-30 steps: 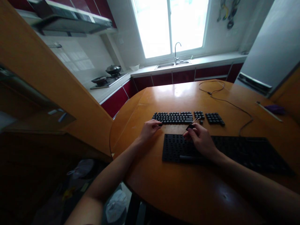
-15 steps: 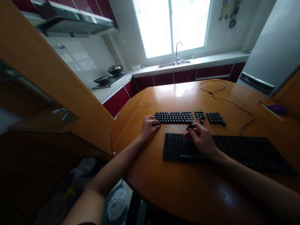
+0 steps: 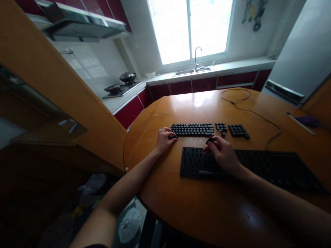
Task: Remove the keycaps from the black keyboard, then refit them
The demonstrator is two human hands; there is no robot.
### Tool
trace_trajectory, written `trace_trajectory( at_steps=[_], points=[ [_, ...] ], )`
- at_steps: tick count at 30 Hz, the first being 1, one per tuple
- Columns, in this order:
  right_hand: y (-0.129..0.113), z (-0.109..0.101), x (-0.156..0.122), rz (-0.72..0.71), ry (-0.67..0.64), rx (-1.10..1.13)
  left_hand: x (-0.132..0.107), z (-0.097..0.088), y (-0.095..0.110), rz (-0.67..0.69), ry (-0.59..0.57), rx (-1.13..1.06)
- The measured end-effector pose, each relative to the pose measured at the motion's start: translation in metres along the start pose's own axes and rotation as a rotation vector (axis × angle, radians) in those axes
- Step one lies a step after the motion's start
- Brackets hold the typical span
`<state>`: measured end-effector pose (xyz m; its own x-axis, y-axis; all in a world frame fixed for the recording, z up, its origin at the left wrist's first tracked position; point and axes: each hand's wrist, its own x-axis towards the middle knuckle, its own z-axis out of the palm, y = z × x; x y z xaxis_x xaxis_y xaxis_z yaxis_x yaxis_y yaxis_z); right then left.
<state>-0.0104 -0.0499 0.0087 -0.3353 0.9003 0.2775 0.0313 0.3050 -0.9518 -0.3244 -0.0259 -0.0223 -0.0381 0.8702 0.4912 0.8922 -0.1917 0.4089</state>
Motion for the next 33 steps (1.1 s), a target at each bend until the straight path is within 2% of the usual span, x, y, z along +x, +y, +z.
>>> trace_trajectory(
  at_steps=[10,13,15,17,20,22,24,28,33],
  points=[
    [-0.002,-0.004,0.002,0.013,0.005,0.054,0.000,-0.001,0.001,-0.047,0.013,-0.020],
    [-0.006,-0.010,0.005,0.001,0.039,0.037,0.000,-0.006,0.009,-0.025,0.032,-0.021],
    [-0.010,-0.016,0.010,-0.012,0.077,0.022,-0.004,-0.009,0.025,0.037,0.050,-0.060],
    [-0.015,-0.023,0.015,-0.030,0.120,0.025,-0.012,-0.011,0.051,0.141,0.017,-0.152],
    [-0.022,-0.035,0.024,-0.069,0.160,0.016,-0.030,-0.011,0.101,0.361,-0.202,-0.294],
    [-0.023,-0.043,0.029,-0.086,0.160,-0.010,-0.042,-0.008,0.132,0.523,-0.357,-0.311],
    [-0.019,-0.049,0.031,-0.087,0.152,-0.038,-0.049,-0.003,0.154,0.654,-0.461,-0.266],
    [0.001,-0.055,0.029,-0.018,0.145,-0.051,-0.050,0.012,0.171,0.829,-0.541,-0.117],
    [0.024,-0.051,0.021,0.088,0.086,0.004,-0.048,0.022,0.169,0.836,-0.554,-0.138]
  ],
)
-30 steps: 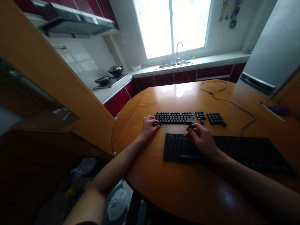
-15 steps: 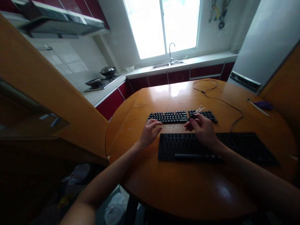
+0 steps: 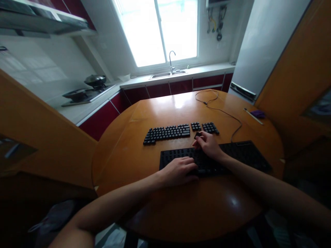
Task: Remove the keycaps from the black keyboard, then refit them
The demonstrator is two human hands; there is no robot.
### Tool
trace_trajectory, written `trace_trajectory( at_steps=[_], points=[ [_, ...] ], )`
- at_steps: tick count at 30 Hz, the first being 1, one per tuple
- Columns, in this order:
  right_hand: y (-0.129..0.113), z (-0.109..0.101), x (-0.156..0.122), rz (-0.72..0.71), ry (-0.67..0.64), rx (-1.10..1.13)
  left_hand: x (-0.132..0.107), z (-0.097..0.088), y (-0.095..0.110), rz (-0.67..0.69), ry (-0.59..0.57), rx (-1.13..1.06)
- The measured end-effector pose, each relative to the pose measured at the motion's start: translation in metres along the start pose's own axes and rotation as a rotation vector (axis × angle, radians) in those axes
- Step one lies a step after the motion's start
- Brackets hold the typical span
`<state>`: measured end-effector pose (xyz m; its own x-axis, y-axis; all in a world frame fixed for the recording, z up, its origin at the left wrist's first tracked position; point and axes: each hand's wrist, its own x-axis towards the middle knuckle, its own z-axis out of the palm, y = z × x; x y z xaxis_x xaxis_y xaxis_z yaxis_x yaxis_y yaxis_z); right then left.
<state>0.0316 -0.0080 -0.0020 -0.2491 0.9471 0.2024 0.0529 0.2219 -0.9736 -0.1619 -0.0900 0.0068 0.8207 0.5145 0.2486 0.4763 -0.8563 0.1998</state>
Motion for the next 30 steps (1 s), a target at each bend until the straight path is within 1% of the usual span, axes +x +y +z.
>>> trace_trajectory(
  at_steps=[2,8,16,22,25,27,30],
  points=[
    [0.004,0.003,-0.002,0.003,-0.020,0.002,-0.001,0.003,0.000,0.000,0.020,0.000],
    [0.008,0.004,-0.002,-0.001,-0.007,-0.035,-0.003,0.010,0.001,0.018,0.046,-0.027],
    [0.009,0.001,-0.005,-0.010,0.001,-0.087,-0.001,0.010,0.001,0.026,0.083,-0.087],
    [0.006,0.001,-0.006,-0.025,0.007,-0.110,-0.003,0.013,0.000,-0.009,0.070,-0.093],
    [0.007,0.001,-0.006,-0.019,0.003,-0.107,-0.002,0.012,0.002,-0.025,0.062,-0.100],
    [0.007,0.001,-0.006,-0.017,-0.001,-0.103,0.001,0.010,0.005,-0.030,0.050,-0.071],
    [0.007,0.001,-0.005,-0.020,0.000,-0.101,0.007,0.008,0.008,-0.002,0.013,-0.011]
  ],
)
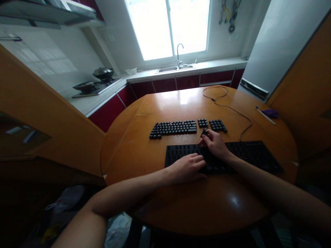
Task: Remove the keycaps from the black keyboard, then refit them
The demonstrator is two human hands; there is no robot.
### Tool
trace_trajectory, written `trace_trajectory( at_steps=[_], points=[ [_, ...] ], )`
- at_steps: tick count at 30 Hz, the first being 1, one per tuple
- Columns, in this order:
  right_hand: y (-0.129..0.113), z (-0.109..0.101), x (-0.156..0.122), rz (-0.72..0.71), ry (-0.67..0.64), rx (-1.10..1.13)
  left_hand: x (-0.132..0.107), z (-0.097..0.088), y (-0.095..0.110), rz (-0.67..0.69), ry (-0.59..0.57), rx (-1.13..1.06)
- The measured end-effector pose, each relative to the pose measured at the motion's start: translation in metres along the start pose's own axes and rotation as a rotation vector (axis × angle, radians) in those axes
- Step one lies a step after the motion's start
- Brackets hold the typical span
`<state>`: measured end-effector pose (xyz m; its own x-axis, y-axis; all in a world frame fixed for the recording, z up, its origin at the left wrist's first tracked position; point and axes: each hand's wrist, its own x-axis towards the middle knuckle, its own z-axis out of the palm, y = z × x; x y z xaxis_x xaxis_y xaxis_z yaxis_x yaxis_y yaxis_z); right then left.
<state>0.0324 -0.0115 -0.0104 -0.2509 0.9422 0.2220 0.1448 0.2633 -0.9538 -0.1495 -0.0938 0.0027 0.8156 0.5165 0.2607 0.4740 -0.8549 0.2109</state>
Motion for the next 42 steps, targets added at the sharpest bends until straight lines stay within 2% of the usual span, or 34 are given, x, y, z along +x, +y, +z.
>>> trace_trajectory(
  at_steps=[10,15,19,22,25,29,33,36,39,42],
  points=[
    [-0.001,0.000,-0.001,0.006,0.016,-0.004,0.002,0.008,0.002,-0.046,0.049,-0.038],
    [-0.002,-0.001,-0.001,0.007,0.009,0.000,0.001,0.001,-0.001,-0.141,0.164,-0.259],
    [-0.002,-0.001,-0.001,0.016,0.000,-0.002,0.001,-0.011,-0.001,-0.198,0.178,-0.486],
    [-0.001,-0.001,0.000,0.022,-0.007,0.012,0.000,-0.028,-0.009,-0.373,0.333,-0.740],
    [0.000,-0.001,0.000,0.038,-0.021,0.028,-0.008,-0.051,-0.033,-0.519,0.478,-0.907],
    [-0.001,-0.002,0.000,0.051,-0.024,0.024,-0.030,-0.072,-0.078,-0.691,0.617,-0.750],
    [-0.004,-0.003,0.000,0.045,-0.019,0.014,-0.051,-0.079,-0.111,-0.838,0.648,-0.650],
    [-0.006,-0.003,-0.001,0.054,-0.019,0.009,-0.061,-0.086,-0.122,-0.864,0.676,-0.658],
    [-0.007,-0.003,0.000,0.066,-0.027,0.011,-0.065,-0.094,-0.124,-0.856,0.673,-0.652],
    [-0.007,-0.003,0.000,0.069,-0.030,0.013,-0.063,-0.092,-0.121,-0.718,0.588,-0.517]
  ],
)
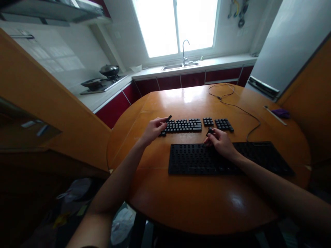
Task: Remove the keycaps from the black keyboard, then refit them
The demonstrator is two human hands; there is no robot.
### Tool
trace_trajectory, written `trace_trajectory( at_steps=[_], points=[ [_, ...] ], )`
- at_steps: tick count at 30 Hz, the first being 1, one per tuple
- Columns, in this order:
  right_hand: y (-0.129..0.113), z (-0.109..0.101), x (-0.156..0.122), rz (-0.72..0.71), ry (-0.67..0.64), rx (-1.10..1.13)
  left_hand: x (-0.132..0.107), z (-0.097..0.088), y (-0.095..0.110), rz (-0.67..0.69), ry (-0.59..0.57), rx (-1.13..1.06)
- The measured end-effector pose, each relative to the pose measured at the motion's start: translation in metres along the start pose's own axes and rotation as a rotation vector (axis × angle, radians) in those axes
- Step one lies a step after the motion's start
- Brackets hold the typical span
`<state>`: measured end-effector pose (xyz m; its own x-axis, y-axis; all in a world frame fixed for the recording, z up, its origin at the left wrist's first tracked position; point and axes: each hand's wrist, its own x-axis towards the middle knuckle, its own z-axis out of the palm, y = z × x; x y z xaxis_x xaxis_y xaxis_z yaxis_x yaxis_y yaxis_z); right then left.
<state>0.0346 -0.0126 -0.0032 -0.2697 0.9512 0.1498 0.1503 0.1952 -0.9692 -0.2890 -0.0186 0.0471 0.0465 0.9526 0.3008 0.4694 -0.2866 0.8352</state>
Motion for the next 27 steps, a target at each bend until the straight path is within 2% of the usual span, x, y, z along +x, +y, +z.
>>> trace_trajectory(
  at_steps=[3,6,10,16,21,27],
  points=[
    [0.000,0.000,0.000,0.000,-0.004,-0.007,-0.004,0.017,-0.004,0.248,-0.106,0.195],
    [0.001,-0.001,0.001,0.003,-0.005,-0.018,-0.005,0.035,-0.015,0.354,-0.151,0.387],
    [0.002,-0.001,0.001,0.006,-0.008,-0.031,-0.002,0.046,-0.031,0.317,-0.114,0.531],
    [0.001,-0.002,0.001,0.006,-0.019,-0.031,0.002,0.045,-0.040,0.232,-0.148,0.540],
    [0.002,-0.002,0.000,-0.002,-0.023,-0.025,0.001,0.032,-0.038,0.278,-0.165,0.522],
    [0.003,-0.002,0.000,-0.028,-0.029,-0.015,-0.001,0.016,-0.042,0.237,-0.117,0.543]
  ],
)
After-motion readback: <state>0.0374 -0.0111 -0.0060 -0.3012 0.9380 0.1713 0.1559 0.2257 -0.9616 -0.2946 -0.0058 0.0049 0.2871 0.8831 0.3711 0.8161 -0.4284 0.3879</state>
